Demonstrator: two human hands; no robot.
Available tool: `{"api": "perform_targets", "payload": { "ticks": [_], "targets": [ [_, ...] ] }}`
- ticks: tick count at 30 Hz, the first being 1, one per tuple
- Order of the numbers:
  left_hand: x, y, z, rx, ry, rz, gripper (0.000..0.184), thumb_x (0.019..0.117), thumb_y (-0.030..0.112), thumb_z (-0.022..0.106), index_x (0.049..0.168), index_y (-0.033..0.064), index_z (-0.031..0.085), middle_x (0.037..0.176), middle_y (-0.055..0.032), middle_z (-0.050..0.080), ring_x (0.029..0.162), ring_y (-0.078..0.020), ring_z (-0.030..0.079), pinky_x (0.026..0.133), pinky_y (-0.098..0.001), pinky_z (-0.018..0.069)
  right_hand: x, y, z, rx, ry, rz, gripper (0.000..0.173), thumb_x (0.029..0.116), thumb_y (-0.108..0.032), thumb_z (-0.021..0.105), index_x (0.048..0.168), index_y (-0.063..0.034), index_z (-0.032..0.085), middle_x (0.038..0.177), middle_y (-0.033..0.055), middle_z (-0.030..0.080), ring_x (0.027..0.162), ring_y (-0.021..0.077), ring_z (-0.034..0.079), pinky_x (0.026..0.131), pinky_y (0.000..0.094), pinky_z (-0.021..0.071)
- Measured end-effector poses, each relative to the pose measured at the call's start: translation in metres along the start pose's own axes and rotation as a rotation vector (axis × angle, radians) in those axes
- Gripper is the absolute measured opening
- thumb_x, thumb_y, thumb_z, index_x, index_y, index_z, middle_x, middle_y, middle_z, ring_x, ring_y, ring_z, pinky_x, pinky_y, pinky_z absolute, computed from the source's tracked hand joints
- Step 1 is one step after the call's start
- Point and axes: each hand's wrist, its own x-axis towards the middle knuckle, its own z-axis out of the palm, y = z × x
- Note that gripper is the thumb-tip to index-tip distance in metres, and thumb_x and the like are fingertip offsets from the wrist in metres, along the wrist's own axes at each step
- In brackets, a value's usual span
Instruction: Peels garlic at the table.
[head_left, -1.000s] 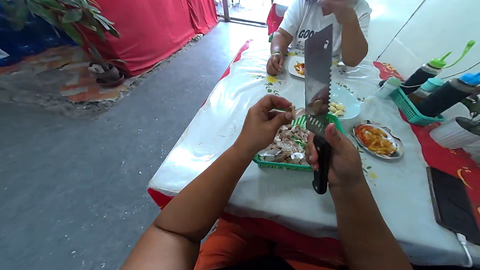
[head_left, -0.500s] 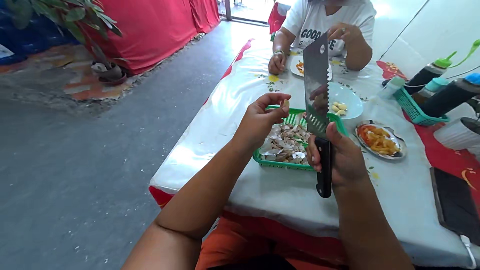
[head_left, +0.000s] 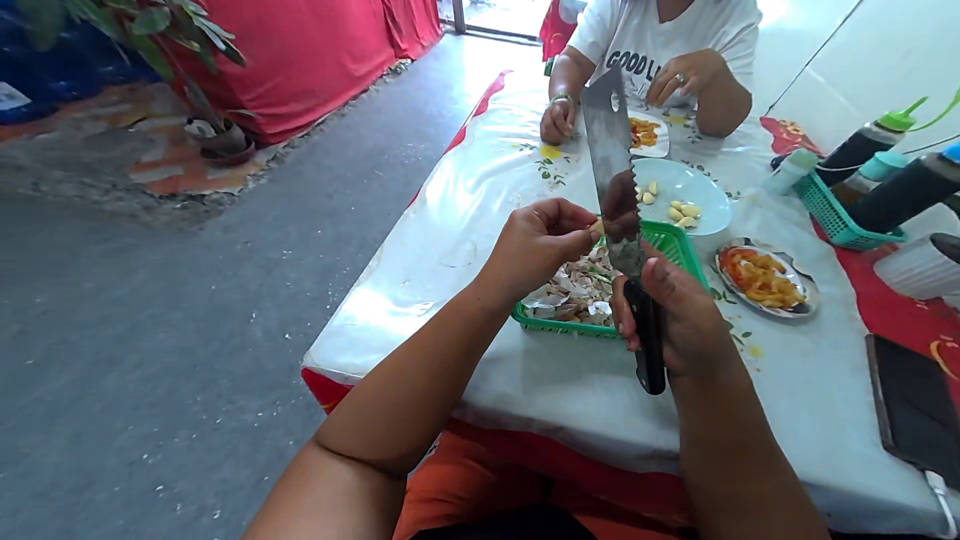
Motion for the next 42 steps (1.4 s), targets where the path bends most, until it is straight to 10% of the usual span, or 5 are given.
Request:
{"api": "perform_targets", "payload": {
  "ticks": [34,42],
  "targets": [
    [-0.003,-0.009,0.005,0.294,0.124,0.222,0.007,0.0885,0.012,0.077,0.092,0.0082,0.072,0.078,0.0033,0.069,0.064,-0.001,0.064,0.06,-0.0187,0.0551,0.001,-0.002,0.011,-0.119,0.141,0.04,0.049,0.1054,-0.043,0.051,0.148,-0.02,0.048,0.064,0.0002,0.056,0.049,0.0063,0.059,0.047,0.0185,0.0538],
    [-0.001,-0.003,-0.001,0.009,-0.02,0.097,0.006,0.0927,0.005,0.073,0.098,0.0033,0.071,0.084,-0.0021,0.072,0.073,-0.0086,0.069,0.071,-0.0254,0.0601,0.001,-0.002,0.003,-0.038,0.162,0.041,0.055,0.1026,-0.055,0.05,0.142,-0.018,0.053,0.066,0.0004,0.056,0.049,0.0071,0.056,0.046,0.0196,0.0525]
  ]
}}
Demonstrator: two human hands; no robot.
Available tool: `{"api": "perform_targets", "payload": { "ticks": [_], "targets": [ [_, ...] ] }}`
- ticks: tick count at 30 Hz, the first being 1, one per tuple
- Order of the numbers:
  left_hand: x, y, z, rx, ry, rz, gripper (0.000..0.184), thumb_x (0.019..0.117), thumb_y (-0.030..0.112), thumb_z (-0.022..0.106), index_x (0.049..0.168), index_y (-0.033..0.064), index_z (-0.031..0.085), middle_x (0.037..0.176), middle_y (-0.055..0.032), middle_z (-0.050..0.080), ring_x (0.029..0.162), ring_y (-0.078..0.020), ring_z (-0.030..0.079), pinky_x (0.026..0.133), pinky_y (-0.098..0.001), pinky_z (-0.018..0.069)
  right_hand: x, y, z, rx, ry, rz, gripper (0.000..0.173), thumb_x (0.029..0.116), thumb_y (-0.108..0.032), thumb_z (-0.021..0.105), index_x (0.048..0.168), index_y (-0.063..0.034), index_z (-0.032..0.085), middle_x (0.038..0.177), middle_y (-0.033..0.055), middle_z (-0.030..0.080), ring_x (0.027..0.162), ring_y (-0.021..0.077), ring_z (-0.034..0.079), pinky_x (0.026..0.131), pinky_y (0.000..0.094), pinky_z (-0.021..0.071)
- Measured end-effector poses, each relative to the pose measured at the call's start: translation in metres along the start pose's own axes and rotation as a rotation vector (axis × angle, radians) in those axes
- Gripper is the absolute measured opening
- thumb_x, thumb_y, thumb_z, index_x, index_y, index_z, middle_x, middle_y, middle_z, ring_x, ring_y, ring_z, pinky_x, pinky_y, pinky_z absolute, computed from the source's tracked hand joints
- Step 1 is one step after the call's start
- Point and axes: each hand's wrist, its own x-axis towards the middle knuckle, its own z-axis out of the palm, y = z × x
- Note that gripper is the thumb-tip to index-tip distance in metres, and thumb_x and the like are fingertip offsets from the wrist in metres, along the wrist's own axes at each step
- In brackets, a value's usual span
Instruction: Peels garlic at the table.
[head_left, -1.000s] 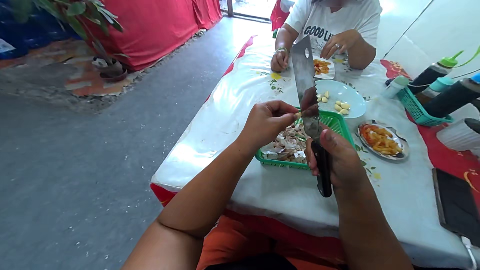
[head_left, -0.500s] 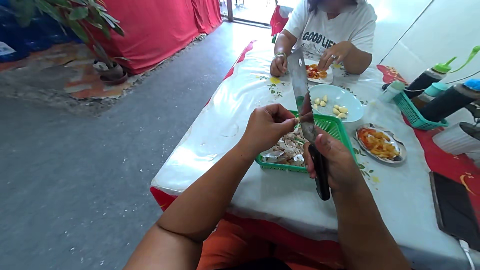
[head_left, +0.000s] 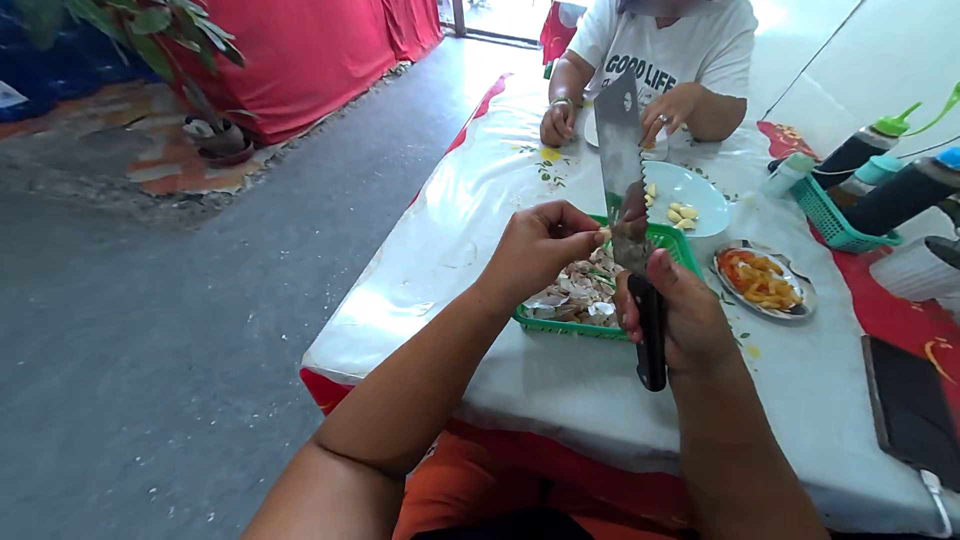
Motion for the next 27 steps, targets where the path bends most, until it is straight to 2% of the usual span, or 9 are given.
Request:
{"api": "perform_targets", "payload": {
  "ticks": [4,6,9,11,14,18,22,25,27],
  "targets": [
    [0.0013,0.0023,-0.0015,-0.143,0.005,-0.074,0.01,0.0974,0.004,0.067,0.107,0.0016,0.069,0.094,-0.0031,0.072,0.082,-0.0091,0.07,0.077,-0.0256,0.0604,0.0006,0.0006,-0.0015,0.037,-0.006,0.003,0.054,0.1016,-0.057,0.051,0.137,-0.0161,0.053,0.067,0.0008,0.056,0.048,0.0073,0.057,0.046,0.02,0.0533],
    [0.0035,0.0024,-0.0021,-0.229,0.034,-0.127,0.015,0.0994,0.003,0.064,0.115,0.002,0.064,0.096,-0.0033,0.071,0.085,-0.0099,0.07,0.079,-0.0259,0.06,0.0006,0.0005,-0.0013,0.042,-0.023,0.007,0.055,0.1022,-0.056,0.051,0.14,-0.0155,0.053,0.067,0.0014,0.057,0.048,0.0072,0.057,0.046,0.0195,0.0531],
    [0.0051,0.002,-0.0014,-0.314,0.068,-0.152,0.014,0.1017,0.002,0.059,0.115,0.0036,0.058,0.098,-0.0049,0.07,0.088,-0.0145,0.073,0.081,-0.0314,0.0629,0.0001,0.0009,-0.0021,0.043,-0.043,0.006,0.054,0.1038,-0.054,0.049,0.142,-0.0164,0.052,0.067,0.0017,0.058,0.049,0.007,0.057,0.046,0.0194,0.0526],
    [0.0047,0.0036,-0.0011,-0.292,0.078,-0.137,0.013,0.1009,0.0,0.06,0.113,0.0028,0.057,0.099,-0.0064,0.07,0.089,-0.0163,0.074,0.082,-0.0328,0.064,-0.0004,0.0004,-0.0034,0.042,-0.073,-0.012,0.058,0.1026,-0.056,0.05,0.147,-0.0192,0.048,0.067,0.0017,0.058,0.048,0.0074,0.057,0.045,0.0195,0.0528],
    [0.0039,0.0037,-0.0025,-0.185,0.051,-0.105,0.012,0.0984,0.002,0.065,0.11,0.0019,0.064,0.097,-0.004,0.071,0.086,-0.0119,0.072,0.08,-0.0286,0.0627,-0.0011,-0.0008,-0.0078,0.034,-0.169,-0.056,0.066,0.0994,-0.06,0.054,0.153,-0.0232,0.041,0.066,0.0018,0.059,0.048,0.0078,0.059,0.046,0.0194,0.0536],
    [0.0034,0.0043,-0.0043,-0.1,-0.012,-0.122,0.017,0.0999,0.004,0.063,0.115,0.0031,0.07,0.101,-0.0021,0.073,0.086,-0.0087,0.071,0.08,-0.0255,0.0608,-0.0008,-0.0004,-0.0083,0.028,-0.194,-0.053,0.063,0.1024,-0.055,0.052,0.155,-0.0243,0.038,0.065,0.0018,0.059,0.048,0.0081,0.06,0.046,0.0194,0.0541],
    [0.0042,0.0078,-0.0031,-0.104,-0.015,-0.131,0.025,0.0997,0.003,0.063,0.125,0.0018,0.065,0.099,-0.0029,0.071,0.083,-0.0088,0.071,0.076,-0.0246,0.0613,0.0002,-0.0011,-0.0094,0.014,-0.199,-0.044,0.062,0.1021,-0.056,0.052,0.154,-0.0232,0.041,0.064,0.0012,0.058,0.048,0.0075,0.059,0.046,0.0193,0.0541],
    [0.0046,0.0074,-0.0036,-0.115,0.02,-0.133,0.018,0.0982,0.003,0.066,0.116,0.0031,0.059,0.094,-0.0027,0.071,0.081,-0.0098,0.072,0.074,-0.0258,0.0621,0.0006,-0.0003,-0.0095,0.016,-0.222,-0.045,0.068,0.0988,-0.06,0.055,0.153,-0.0217,0.041,0.064,0.0013,0.059,0.047,0.0072,0.059,0.046,0.0192,0.0536],
    [0.006,0.0078,-0.0043,-0.113,0.034,-0.127,0.013,0.0975,0.003,0.067,0.109,0.0033,0.061,0.091,-0.0027,0.071,0.079,-0.01,0.071,0.073,-0.0261,0.0622,0.0019,-0.0004,-0.0104,0.031,-0.23,-0.046,0.067,0.0979,-0.06,0.057,0.152,-0.0218,0.044,0.064,0.002,0.06,0.048,0.0078,0.059,0.046,0.0197,0.0541]
  ]
}}
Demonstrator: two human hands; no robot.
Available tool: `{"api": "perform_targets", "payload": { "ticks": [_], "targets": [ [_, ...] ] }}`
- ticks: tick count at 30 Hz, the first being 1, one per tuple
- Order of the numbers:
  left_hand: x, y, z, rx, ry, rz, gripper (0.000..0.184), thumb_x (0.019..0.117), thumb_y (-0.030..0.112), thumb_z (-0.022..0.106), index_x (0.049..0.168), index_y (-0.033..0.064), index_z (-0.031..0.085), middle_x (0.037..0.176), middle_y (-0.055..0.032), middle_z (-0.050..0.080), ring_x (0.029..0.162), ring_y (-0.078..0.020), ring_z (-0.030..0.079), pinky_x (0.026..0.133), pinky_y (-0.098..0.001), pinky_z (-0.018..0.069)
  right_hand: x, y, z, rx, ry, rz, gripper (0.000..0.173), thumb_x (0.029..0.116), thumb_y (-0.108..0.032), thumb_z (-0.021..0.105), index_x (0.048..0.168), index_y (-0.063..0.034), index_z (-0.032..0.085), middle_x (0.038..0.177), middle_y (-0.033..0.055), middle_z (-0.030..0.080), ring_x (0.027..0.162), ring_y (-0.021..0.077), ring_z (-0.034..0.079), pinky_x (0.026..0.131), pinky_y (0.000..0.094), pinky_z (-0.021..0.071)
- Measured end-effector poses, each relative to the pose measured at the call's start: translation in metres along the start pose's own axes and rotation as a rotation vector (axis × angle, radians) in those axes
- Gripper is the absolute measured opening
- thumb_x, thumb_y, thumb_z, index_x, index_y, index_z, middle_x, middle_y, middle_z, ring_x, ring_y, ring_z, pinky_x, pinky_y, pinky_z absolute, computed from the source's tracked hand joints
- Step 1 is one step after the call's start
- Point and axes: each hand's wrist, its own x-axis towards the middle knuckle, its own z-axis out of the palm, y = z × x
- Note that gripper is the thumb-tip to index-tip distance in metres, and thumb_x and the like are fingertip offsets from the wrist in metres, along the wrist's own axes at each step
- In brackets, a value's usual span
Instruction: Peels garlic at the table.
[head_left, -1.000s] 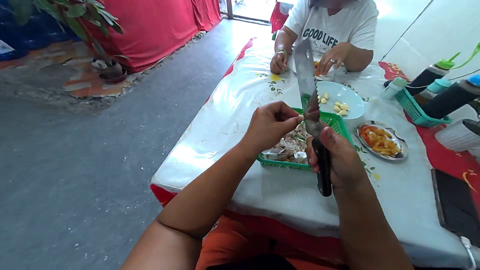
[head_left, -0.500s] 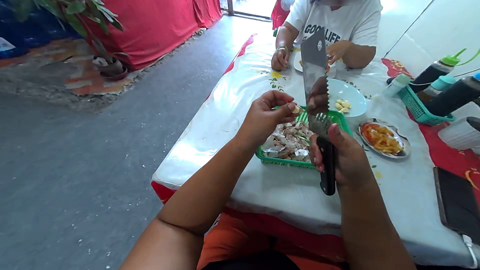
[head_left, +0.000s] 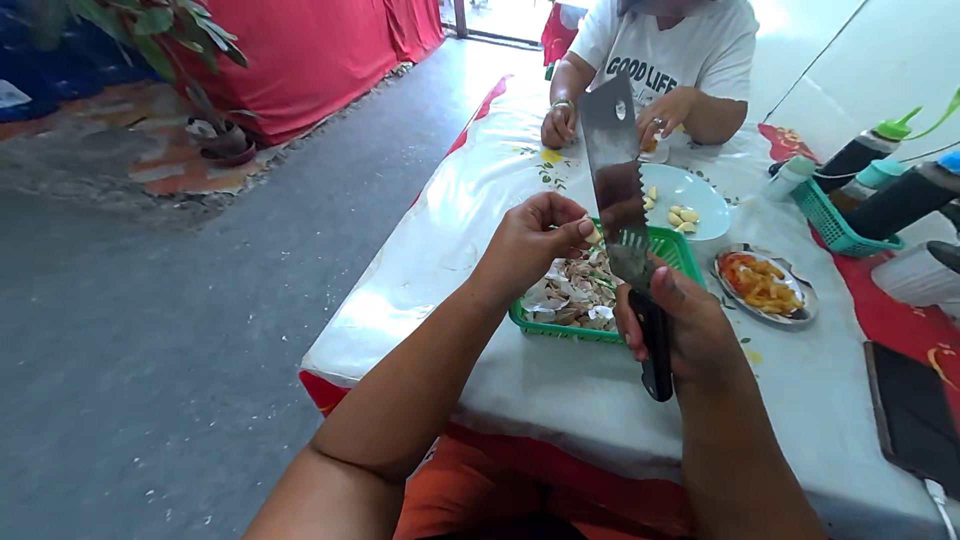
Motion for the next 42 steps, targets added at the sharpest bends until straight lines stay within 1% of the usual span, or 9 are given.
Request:
{"api": "perform_targets", "payload": {
  "ticks": [7,13,18,25,33,34,36,38,42],
  "targets": [
    [-0.0008,-0.0033,-0.0001,-0.015,-0.013,0.023,0.01,0.0977,0.004,0.067,0.107,0.0026,0.063,0.09,-0.0028,0.071,0.078,-0.0093,0.071,0.073,-0.0254,0.062,-0.0018,0.0001,0.0011,-0.001,0.041,0.028,0.065,0.0988,-0.06,0.055,0.148,-0.0176,0.048,0.065,0.0019,0.06,0.048,0.0077,0.059,0.047,0.0198,0.0544],
    [-0.002,-0.004,-0.0006,-0.02,-0.021,0.036,0.009,0.098,0.004,0.066,0.107,0.0029,0.065,0.09,-0.0022,0.071,0.078,-0.0086,0.071,0.073,-0.0244,0.0614,-0.003,0.0013,0.0009,0.025,0.056,0.007,0.057,0.0997,-0.059,0.055,0.136,-0.014,0.055,0.065,0.0018,0.059,0.049,0.0081,0.06,0.048,0.0204,0.0555],
    [-0.0033,-0.0002,0.001,0.002,-0.016,-0.012,0.012,0.1001,0.006,0.064,0.111,0.003,0.068,0.092,-0.0008,0.072,0.08,-0.0068,0.07,0.072,-0.0224,0.0597,-0.0032,0.0027,0.0032,0.014,0.078,-0.003,0.057,0.1011,-0.056,0.054,0.14,-0.0145,0.054,0.064,0.0021,0.06,0.049,0.0079,0.06,0.047,0.0202,0.0553],
    [-0.0031,-0.0003,-0.001,0.051,-0.027,-0.036,0.024,0.0906,0.001,0.074,0.114,0.0028,0.069,0.097,-0.0031,0.073,0.081,-0.0082,0.07,0.076,-0.023,0.0597,-0.0031,0.0014,0.0029,-0.028,0.098,0.018,0.054,0.1031,-0.055,0.05,0.139,-0.0143,0.054,0.065,0.0014,0.059,0.049,0.0072,0.06,0.048,0.0196,0.0547],
    [-0.002,-0.0006,-0.0005,0.001,0.027,0.016,0.014,0.0959,0.003,0.068,0.11,0.0008,0.07,0.096,-0.0041,0.073,0.083,-0.0106,0.071,0.078,-0.0263,0.061,-0.0023,-0.0028,0.0011,0.046,0.228,-0.004,0.047,0.1048,-0.055,0.045,0.11,-0.0106,0.06,0.064,0.0024,0.057,0.046,0.009,0.057,0.044,0.0233,0.0546],
    [-0.002,-0.0011,-0.0007,0.02,0.025,0.027,0.014,0.0957,0.004,0.069,0.11,0.0012,0.07,0.096,-0.0038,0.073,0.084,-0.0104,0.071,0.078,-0.0262,0.0608,-0.0024,-0.002,0.0008,0.072,0.218,-0.011,0.047,0.1037,-0.056,0.047,0.111,-0.0109,0.059,0.064,0.0025,0.057,0.046,0.0092,0.057,0.045,0.0234,0.0547],
    [-0.0013,-0.0038,-0.0015,0.1,0.028,0.072,0.016,0.0945,0.006,0.071,0.11,0.0026,0.071,0.097,-0.003,0.073,0.081,-0.0093,0.07,0.076,-0.0255,0.0602,-0.0028,0.0,-0.0024,0.131,0.139,-0.036,0.053,0.1,-0.058,0.054,0.128,-0.0137,0.056,0.066,0.0022,0.058,0.047,0.0094,0.058,0.046,0.0231,0.0548],
    [-0.0015,-0.0059,-0.0008,0.193,0.037,0.12,0.017,0.093,0.007,0.074,0.11,0.0043,0.071,0.096,-0.0014,0.074,0.077,-0.0064,0.069,0.072,-0.0229,0.0594,-0.0026,0.0013,-0.0053,0.159,0.06,-0.055,0.058,0.0969,-0.06,0.059,0.132,-0.0147,0.052,0.066,0.0029,0.06,0.047,0.01,0.059,0.046,0.0233,0.0547],
    [-0.0031,-0.0076,0.0022,0.265,0.012,0.144,0.017,0.0911,0.006,0.076,0.107,0.0056,0.072,0.089,0.0005,0.074,0.07,-0.0028,0.067,0.066,-0.0189,0.0578,-0.0028,0.0015,-0.0048,0.096,0.013,-0.025,0.065,0.0985,-0.061,0.055,0.147,-0.0188,0.045,0.068,0.003,0.06,0.048,0.0092,0.059,0.046,0.0217,0.0545]
  ]
}}
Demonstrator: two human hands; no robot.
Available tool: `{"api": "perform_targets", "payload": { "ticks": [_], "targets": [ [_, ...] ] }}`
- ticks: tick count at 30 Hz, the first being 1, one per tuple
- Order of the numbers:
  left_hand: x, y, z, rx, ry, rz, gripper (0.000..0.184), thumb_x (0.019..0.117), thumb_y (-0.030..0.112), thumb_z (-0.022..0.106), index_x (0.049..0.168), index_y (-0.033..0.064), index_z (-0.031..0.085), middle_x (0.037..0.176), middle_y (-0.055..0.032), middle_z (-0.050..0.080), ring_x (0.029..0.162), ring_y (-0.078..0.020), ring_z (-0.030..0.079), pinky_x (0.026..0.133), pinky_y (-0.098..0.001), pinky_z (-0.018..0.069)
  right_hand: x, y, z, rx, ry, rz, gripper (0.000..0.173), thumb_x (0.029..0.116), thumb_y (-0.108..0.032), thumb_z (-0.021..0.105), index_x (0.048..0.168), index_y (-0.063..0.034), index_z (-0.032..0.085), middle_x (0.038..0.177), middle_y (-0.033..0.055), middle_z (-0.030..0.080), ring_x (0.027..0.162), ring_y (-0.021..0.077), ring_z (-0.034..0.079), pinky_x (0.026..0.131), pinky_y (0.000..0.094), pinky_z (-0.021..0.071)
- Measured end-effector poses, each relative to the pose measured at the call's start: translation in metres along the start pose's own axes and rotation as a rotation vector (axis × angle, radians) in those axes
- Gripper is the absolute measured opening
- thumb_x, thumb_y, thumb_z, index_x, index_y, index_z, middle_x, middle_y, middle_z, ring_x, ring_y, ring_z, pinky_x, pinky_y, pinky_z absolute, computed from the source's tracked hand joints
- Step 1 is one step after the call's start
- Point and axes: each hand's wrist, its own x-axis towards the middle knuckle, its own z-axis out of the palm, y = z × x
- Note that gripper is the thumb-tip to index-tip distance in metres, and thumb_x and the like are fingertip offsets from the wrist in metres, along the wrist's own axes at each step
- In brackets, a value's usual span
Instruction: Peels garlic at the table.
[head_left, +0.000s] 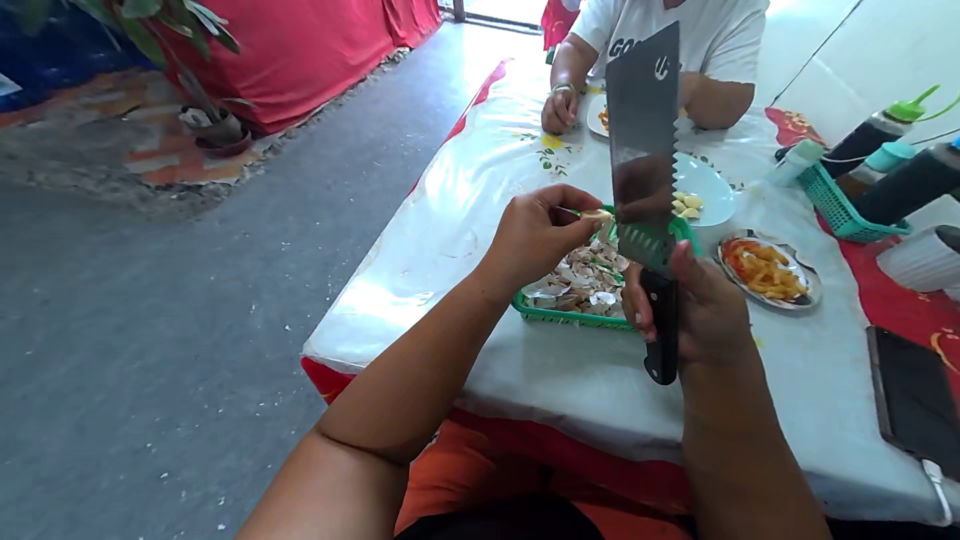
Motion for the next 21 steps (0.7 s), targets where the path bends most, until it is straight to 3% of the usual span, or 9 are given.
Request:
{"api": "perform_targets", "payload": {
  "ticks": [4,12,14,21],
  "targets": [
    [-0.0005,0.0004,0.001,0.002,-0.023,-0.006,0.016,0.0911,0.007,0.076,0.106,0.0068,0.073,0.087,0.0008,0.074,0.069,-0.0024,0.066,0.064,-0.0184,0.0554,0.0007,0.001,0.004,-0.041,0.043,0.016,0.058,0.1012,-0.058,0.052,0.143,-0.0182,0.05,0.068,0.0032,0.06,0.047,0.0085,0.058,0.046,0.0207,0.0541],
    [-0.001,0.0002,0.0004,-0.158,-0.022,0.015,0.015,0.0943,0.005,0.072,0.109,0.0013,0.071,0.092,-0.0032,0.075,0.079,-0.0084,0.072,0.077,-0.0253,0.0615,-0.0001,0.0006,0.0041,0.005,0.07,-0.011,0.055,0.1,-0.058,0.055,0.132,-0.0135,0.055,0.065,0.0034,0.06,0.047,0.0095,0.06,0.046,0.0224,0.0553],
    [-0.0014,0.0007,0.0009,-0.253,-0.033,-0.01,0.015,0.0946,0.002,0.07,0.109,0.0004,0.07,0.093,-0.0038,0.074,0.08,-0.0096,0.072,0.079,-0.0267,0.0619,-0.0002,0.0007,0.0033,0.025,0.045,-0.021,0.056,0.0994,-0.059,0.055,0.132,-0.0135,0.055,0.066,0.0034,0.06,0.048,0.0095,0.059,0.047,0.0225,0.0553],
    [0.0004,0.0032,0.002,-0.478,-0.051,-0.145,0.013,0.097,-0.002,0.064,0.109,0.0006,0.068,0.097,-0.0047,0.072,0.084,-0.011,0.071,0.081,-0.0269,0.0611,0.0002,0.0011,0.0004,0.086,-0.024,-0.056,0.055,0.097,-0.062,0.057,0.115,-0.0099,0.059,0.065,0.0037,0.059,0.048,0.0102,0.059,0.047,0.0231,0.0551]
  ]
}}
